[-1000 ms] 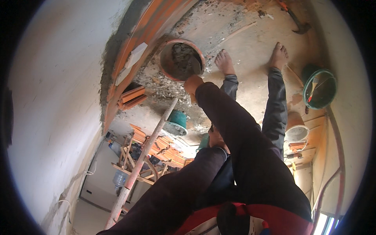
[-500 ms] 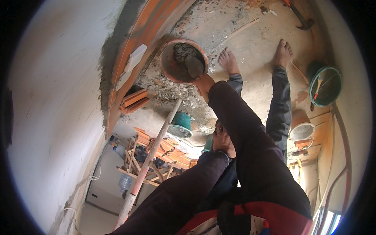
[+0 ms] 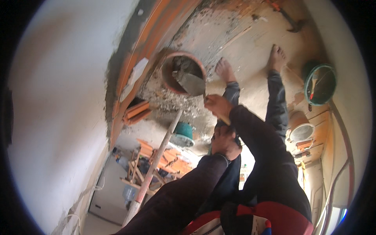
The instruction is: The person applies mortar to a brick wall using a trowel and then uses a tape measure and a pen to mark a vertical aluminum profile.
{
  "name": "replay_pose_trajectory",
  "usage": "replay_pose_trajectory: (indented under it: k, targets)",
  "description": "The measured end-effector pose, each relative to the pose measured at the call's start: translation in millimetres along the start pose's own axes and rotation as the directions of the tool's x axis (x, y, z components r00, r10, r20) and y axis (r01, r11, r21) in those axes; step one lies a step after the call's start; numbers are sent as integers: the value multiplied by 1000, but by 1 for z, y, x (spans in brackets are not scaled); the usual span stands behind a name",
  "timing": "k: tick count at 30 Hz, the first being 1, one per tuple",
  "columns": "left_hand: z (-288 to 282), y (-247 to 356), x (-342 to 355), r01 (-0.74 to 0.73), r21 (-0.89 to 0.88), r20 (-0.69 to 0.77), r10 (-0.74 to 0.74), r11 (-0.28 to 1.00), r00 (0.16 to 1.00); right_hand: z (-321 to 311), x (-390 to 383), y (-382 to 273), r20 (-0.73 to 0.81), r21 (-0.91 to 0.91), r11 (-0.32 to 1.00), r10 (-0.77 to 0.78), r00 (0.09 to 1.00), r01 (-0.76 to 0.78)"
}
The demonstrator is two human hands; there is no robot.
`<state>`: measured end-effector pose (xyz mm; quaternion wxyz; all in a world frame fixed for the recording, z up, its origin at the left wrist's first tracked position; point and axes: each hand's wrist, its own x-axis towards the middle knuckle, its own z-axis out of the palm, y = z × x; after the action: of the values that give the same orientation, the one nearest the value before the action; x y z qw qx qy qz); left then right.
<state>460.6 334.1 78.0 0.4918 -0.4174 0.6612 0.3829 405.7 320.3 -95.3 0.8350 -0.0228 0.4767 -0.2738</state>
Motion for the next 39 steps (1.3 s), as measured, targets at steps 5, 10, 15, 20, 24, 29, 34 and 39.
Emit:
replay_pose_trajectory:
  k: [5,10,15,20,24,29,34,39]
  targets:
    - [20,-6,10,-39,79,-27,41,996,999,27,-98,-45,-191,486,799,-298,935,354]
    - [-15,18,-3,43,-42,7,-43,998,999,20,-162,-159,-626,106,598,-580,521,794]
    - [-24,21,8,9,123,-23,-6,992,1000,-1,-175,-284,-776,-258,289,-631,-20,922]
    - [-33,26,13,76,125,-22,-74,989,997,-68,-136,-371,-754,-611,372,-544,-369,699]
    - [-43,32,12,89,129,1,-90,988,996,-120,-131,-401,-779,-594,502,-554,-294,628]
    - [-40,28,18,77,143,26,-81,987,996,-116,-149,-377,-751,-612,487,-606,-263,623]
    - [-46,32,19,88,134,7,-90,987,996,-110,-158,-308,-839,-414,651,-544,11,636]
    - [-50,45,17,122,126,55,-129,985,990,-143,-156,-292,-866,-268,709,-473,159,652]
